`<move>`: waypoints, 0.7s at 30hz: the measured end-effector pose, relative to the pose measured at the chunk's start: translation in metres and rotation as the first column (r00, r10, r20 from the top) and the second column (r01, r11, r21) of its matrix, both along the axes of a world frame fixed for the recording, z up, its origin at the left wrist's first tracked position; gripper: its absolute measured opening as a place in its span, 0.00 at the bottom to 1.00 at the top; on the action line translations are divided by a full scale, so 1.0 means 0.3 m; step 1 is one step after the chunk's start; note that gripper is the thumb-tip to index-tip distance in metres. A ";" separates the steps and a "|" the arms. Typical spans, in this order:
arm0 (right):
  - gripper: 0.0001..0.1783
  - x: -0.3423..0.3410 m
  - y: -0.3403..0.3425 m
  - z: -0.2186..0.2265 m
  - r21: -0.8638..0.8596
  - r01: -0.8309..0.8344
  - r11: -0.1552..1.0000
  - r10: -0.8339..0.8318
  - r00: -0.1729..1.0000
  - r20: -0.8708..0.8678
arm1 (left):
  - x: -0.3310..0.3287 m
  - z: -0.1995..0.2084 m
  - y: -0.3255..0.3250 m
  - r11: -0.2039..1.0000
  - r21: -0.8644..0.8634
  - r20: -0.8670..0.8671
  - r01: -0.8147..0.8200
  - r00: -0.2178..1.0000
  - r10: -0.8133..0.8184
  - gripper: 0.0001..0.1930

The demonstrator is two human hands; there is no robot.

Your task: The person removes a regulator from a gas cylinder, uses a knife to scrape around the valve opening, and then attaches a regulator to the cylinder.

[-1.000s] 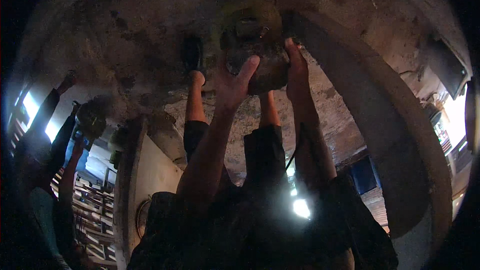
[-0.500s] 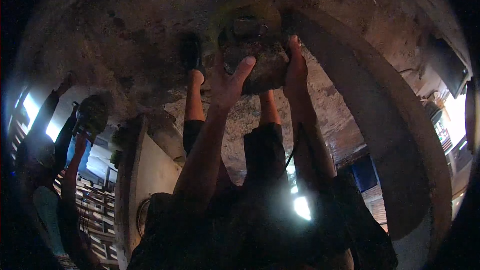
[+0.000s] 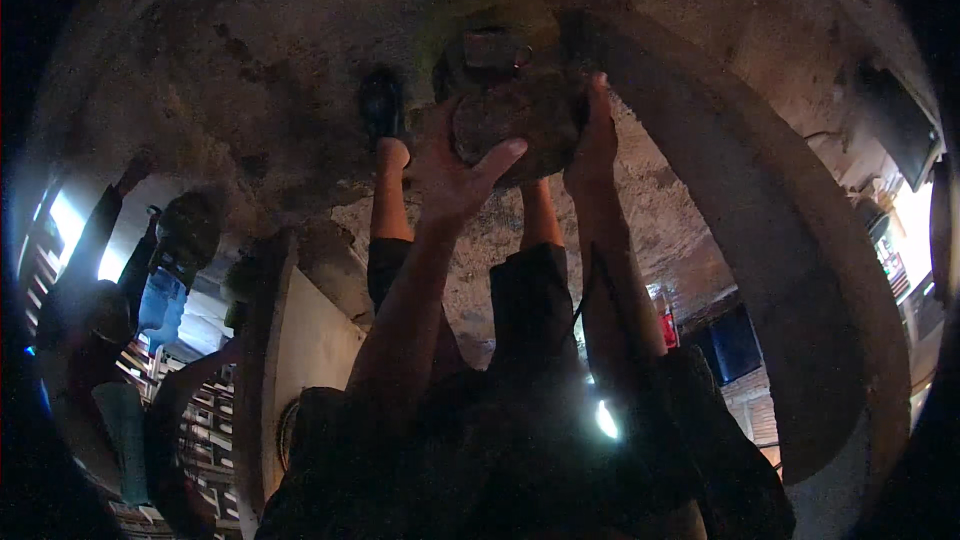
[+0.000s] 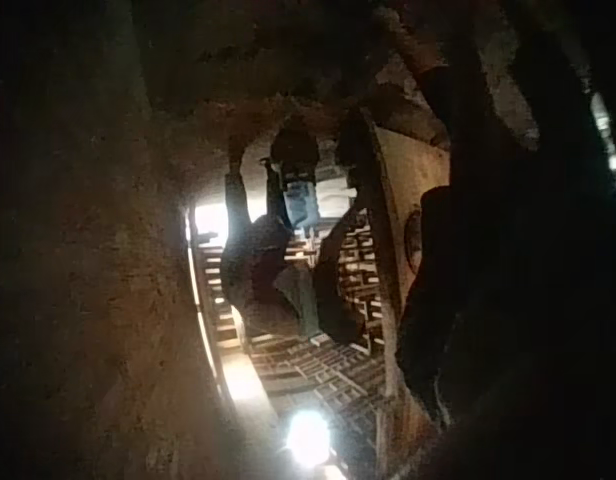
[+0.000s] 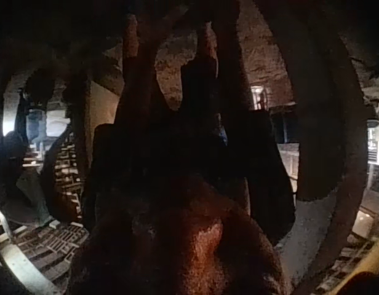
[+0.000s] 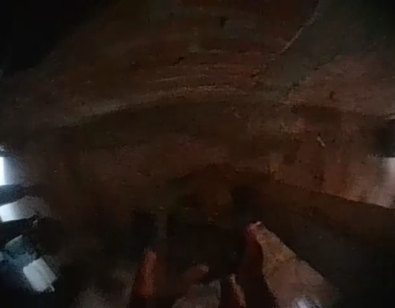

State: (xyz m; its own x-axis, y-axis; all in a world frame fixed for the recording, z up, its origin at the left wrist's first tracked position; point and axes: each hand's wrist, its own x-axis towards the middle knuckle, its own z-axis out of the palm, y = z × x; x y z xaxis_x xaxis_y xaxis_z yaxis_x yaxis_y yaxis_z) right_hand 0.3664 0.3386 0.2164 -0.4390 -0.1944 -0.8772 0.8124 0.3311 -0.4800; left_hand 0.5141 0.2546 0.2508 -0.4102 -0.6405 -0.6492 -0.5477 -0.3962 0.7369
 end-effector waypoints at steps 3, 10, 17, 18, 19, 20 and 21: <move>0.33 -0.001 -0.011 -0.008 -0.105 -0.003 0.994 0.008 0.999 0.046 | -0.021 0.002 -0.031 0.998 0.052 0.023 -0.022 1.000 0.020 0.40; 0.34 -0.036 -0.080 0.120 -0.009 -0.105 0.994 0.105 0.994 0.011 | -0.095 0.044 -0.077 0.946 0.226 0.077 -0.233 0.972 0.221 0.43; 0.34 -0.020 -0.068 0.066 -0.018 -0.175 0.984 0.173 0.982 -0.074 | -0.072 0.040 -0.060 0.949 0.215 0.034 -0.229 0.973 0.228 0.47; 0.34 0.002 -0.062 0.039 -0.027 -0.175 0.984 0.173 0.983 -0.061 | -0.022 0.001 -0.044 0.944 0.229 0.132 -0.239 0.968 0.213 0.47; 0.34 -0.013 -0.025 -0.001 -0.041 -0.121 0.992 0.118 0.990 -0.075 | -0.040 -0.010 -0.035 0.937 0.252 0.157 -0.240 0.966 0.205 0.47; 0.33 -0.014 -0.019 -0.024 -0.067 -0.063 0.996 0.058 0.995 -0.077 | -0.044 -0.012 -0.040 0.933 0.267 0.198 -0.243 0.961 0.194 0.46; 0.33 -0.012 -0.009 -0.040 -0.067 -0.063 0.996 0.057 0.995 -0.080 | -0.049 -0.007 -0.048 0.924 0.275 0.122 -0.266 0.963 0.240 0.46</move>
